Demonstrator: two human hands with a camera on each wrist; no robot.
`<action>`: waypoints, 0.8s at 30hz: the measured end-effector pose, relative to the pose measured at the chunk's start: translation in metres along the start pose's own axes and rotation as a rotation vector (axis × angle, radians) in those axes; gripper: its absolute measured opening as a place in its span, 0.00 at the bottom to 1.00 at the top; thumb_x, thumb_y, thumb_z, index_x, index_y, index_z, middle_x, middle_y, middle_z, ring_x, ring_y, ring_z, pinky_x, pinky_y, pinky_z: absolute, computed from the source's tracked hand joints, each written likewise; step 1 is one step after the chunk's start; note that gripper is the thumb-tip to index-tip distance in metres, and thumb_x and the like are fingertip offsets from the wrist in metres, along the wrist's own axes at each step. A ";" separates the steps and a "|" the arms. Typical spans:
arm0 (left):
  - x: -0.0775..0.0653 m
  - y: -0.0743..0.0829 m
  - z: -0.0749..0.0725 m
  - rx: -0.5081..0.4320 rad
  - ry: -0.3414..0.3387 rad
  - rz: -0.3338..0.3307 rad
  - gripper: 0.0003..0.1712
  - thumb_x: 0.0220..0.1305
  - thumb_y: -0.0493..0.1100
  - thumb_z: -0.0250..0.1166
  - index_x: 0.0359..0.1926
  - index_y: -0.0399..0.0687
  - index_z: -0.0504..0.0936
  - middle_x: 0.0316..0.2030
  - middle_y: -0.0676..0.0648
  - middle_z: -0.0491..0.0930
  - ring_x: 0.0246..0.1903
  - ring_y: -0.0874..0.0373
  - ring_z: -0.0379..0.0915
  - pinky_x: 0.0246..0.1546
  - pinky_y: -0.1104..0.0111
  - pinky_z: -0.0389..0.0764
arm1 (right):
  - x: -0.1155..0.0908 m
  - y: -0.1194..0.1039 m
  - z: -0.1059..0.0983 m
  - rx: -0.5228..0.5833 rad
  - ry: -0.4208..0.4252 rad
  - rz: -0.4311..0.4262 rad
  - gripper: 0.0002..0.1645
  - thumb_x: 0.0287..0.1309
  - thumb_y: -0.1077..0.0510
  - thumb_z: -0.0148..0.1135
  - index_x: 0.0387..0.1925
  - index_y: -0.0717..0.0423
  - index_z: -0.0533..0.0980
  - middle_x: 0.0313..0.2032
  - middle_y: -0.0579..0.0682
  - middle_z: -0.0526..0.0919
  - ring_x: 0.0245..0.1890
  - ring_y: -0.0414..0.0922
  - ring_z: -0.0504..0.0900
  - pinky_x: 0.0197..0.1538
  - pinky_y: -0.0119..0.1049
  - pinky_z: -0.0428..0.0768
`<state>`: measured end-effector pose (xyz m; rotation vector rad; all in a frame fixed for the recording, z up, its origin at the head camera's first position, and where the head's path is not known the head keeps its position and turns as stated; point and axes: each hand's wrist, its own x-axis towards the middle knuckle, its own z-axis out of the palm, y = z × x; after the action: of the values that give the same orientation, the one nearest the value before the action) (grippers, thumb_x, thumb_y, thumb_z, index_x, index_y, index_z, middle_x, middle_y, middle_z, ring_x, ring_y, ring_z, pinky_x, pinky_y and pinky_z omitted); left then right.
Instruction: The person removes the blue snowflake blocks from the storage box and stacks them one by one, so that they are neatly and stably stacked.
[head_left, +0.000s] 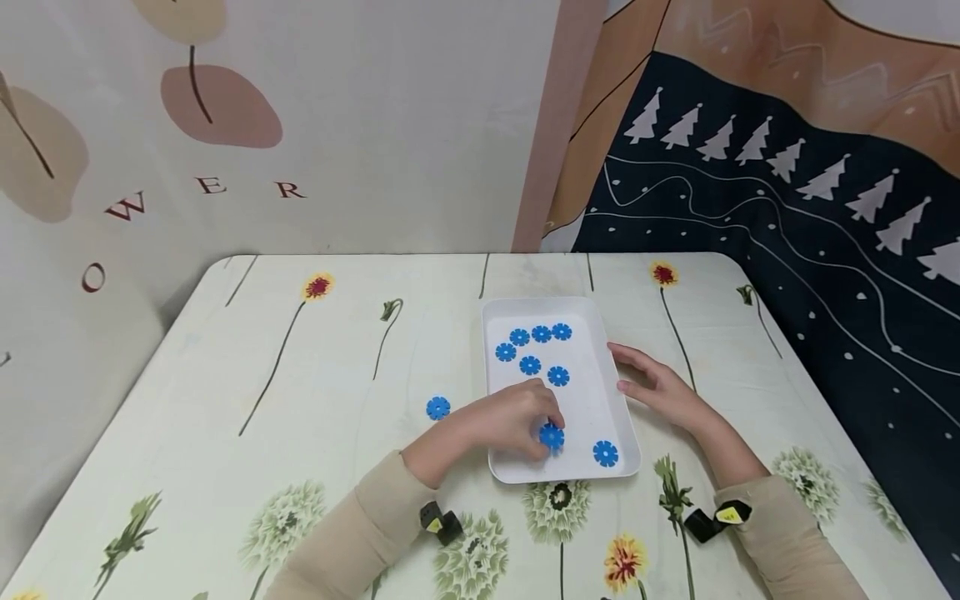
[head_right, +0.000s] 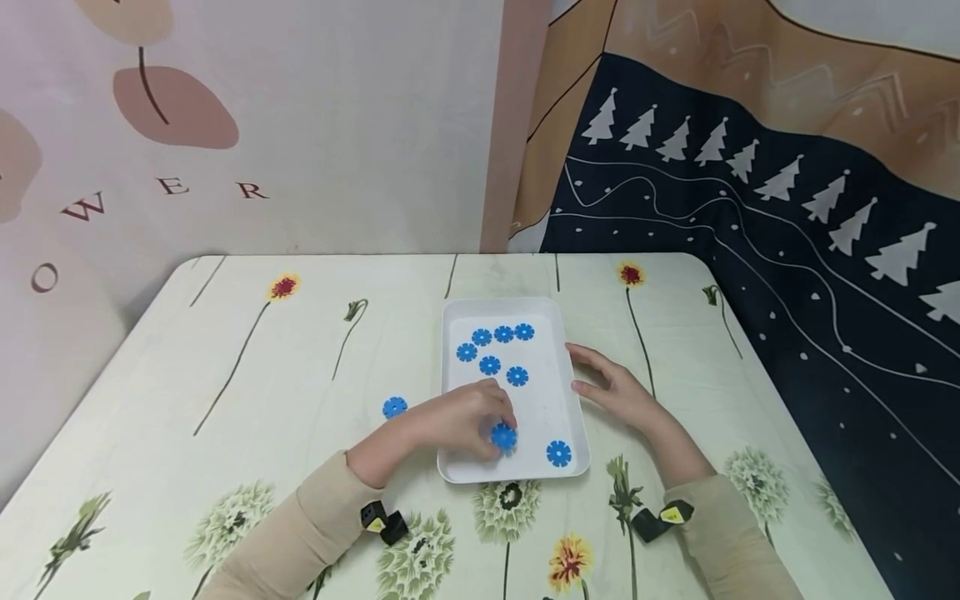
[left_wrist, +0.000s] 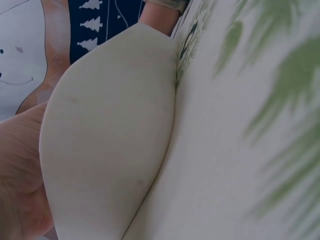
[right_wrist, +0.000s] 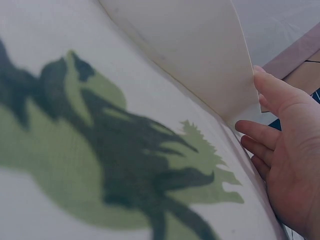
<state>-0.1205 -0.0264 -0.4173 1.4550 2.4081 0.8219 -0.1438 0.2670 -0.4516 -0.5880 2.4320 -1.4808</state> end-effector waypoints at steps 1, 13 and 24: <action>0.000 0.000 -0.001 -0.003 0.009 0.007 0.20 0.43 0.40 0.74 0.41 0.42 0.86 0.37 0.52 0.81 0.38 0.62 0.69 0.41 0.78 0.69 | 0.000 0.000 0.000 -0.001 -0.001 -0.002 0.36 0.66 0.55 0.58 0.71 0.54 0.58 0.68 0.58 0.62 0.67 0.56 0.59 0.65 0.54 0.56; -0.011 0.009 -0.012 -0.037 0.070 0.012 0.19 0.45 0.40 0.72 0.43 0.42 0.85 0.41 0.50 0.80 0.45 0.58 0.69 0.50 0.73 0.69 | 0.000 0.002 0.000 0.014 0.001 -0.001 0.36 0.66 0.55 0.58 0.71 0.52 0.58 0.68 0.57 0.62 0.67 0.55 0.59 0.65 0.52 0.56; -0.033 0.008 -0.024 -0.054 0.184 -0.018 0.18 0.43 0.37 0.71 0.41 0.41 0.85 0.41 0.50 0.79 0.46 0.58 0.68 0.49 0.71 0.71 | -0.001 0.001 -0.001 0.018 0.003 -0.006 0.36 0.65 0.55 0.58 0.71 0.53 0.58 0.68 0.58 0.62 0.67 0.56 0.59 0.65 0.54 0.56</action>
<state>-0.1087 -0.0601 -0.3964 1.3909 2.5038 1.0514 -0.1437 0.2681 -0.4519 -0.5897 2.4186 -1.5054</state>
